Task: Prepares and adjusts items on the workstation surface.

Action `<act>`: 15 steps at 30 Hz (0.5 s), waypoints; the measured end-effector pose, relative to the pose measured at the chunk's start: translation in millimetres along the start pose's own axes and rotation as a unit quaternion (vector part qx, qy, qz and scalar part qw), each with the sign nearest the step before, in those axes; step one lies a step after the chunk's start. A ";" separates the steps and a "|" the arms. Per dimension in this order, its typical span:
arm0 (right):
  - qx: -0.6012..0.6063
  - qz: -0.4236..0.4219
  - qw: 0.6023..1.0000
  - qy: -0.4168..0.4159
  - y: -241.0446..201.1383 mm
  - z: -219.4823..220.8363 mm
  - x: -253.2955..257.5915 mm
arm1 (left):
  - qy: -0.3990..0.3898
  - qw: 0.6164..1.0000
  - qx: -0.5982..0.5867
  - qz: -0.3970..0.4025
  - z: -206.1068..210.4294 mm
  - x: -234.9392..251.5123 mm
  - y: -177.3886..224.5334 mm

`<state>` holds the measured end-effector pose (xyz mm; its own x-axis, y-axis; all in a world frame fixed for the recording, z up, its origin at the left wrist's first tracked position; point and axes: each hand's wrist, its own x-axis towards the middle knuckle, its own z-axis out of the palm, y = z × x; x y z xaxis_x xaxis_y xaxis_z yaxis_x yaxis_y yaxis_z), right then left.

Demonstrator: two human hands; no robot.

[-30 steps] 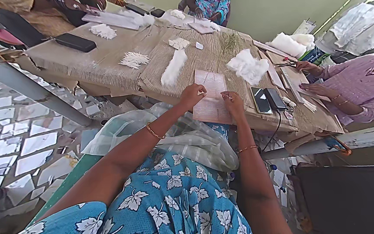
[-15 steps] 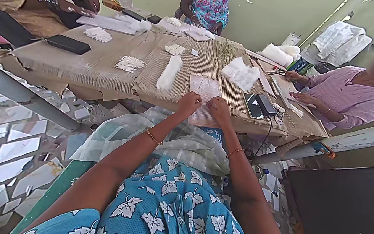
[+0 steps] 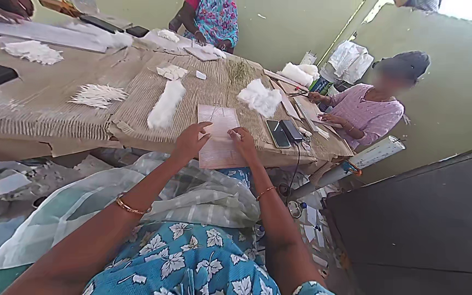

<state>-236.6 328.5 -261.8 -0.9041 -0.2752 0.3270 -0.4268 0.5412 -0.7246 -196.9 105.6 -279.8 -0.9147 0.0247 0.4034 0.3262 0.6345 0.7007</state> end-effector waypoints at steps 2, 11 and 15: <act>0.052 0.030 0.998 0.031 6.5 -5.6 1.1 | 0.039 0.999 -0.015 0.029 -17.8 -12.9 -7.7; 0.117 0.058 0.980 0.152 49.5 -28.7 12.1 | 0.211 0.975 -0.059 -0.026 -137.7 -93.6 -99.0; 0.063 0.022 0.986 0.154 47.1 -38.3 5.6 | 0.213 0.971 0.034 0.104 -208.3 -135.2 -125.1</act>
